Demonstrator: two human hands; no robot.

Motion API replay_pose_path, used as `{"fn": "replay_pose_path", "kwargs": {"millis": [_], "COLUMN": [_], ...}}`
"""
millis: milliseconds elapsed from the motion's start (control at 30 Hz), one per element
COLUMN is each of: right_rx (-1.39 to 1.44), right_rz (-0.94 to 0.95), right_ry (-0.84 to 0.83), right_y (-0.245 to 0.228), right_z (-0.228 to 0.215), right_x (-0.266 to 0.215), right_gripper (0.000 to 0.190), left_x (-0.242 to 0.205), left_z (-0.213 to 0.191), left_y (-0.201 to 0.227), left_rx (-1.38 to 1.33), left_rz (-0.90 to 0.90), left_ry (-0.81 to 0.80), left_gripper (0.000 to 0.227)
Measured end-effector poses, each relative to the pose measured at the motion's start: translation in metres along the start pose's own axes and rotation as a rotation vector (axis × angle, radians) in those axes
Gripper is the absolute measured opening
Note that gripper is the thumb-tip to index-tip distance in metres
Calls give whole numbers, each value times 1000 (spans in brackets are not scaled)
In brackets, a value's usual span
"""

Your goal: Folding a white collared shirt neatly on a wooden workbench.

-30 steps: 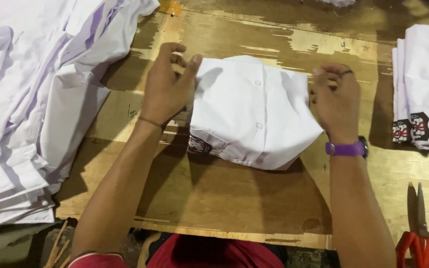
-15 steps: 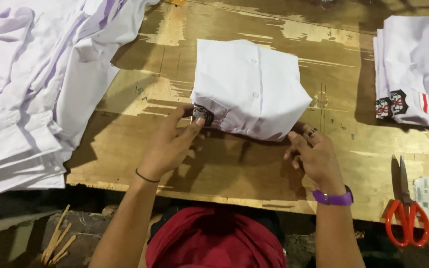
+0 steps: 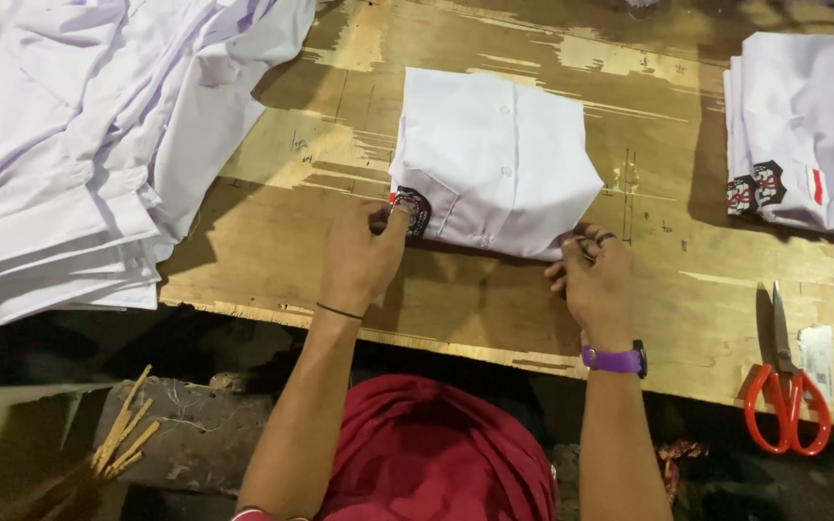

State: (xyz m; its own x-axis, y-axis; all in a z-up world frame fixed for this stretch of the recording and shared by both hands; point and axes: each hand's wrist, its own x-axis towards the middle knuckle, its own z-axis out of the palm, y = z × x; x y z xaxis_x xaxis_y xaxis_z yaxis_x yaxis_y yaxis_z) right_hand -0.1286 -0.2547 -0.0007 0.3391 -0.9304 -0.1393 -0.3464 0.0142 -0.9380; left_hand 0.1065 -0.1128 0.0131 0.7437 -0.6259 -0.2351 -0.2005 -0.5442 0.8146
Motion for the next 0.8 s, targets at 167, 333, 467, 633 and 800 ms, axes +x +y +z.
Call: {"fn": "replay_pose_path", "kwargs": {"millis": [167, 333, 467, 633, 800], "right_rx": [-34, 31, -203, -285, -369], "right_rz": [-35, -50, -32, 31, -15], "right_ry": [36, 94, 138, 132, 37], "right_y": [15, 23, 26, 8, 19], "right_z": [0, 3, -2, -4, -9], "right_x": [0, 7, 11, 0, 7], "right_gripper": [32, 35, 36, 26, 40], "left_x": [-27, -6, 8, 5, -11], "left_z": [-23, -9, 10, 4, -11], "left_y": [22, 19, -11, -9, 4], "left_rx": [-22, -246, -253, -173, -5], "left_rz": [25, 143, 114, 67, 195], "left_ry": [-40, 28, 105, 103, 73], "left_gripper": [67, 65, 36, 29, 32]}}
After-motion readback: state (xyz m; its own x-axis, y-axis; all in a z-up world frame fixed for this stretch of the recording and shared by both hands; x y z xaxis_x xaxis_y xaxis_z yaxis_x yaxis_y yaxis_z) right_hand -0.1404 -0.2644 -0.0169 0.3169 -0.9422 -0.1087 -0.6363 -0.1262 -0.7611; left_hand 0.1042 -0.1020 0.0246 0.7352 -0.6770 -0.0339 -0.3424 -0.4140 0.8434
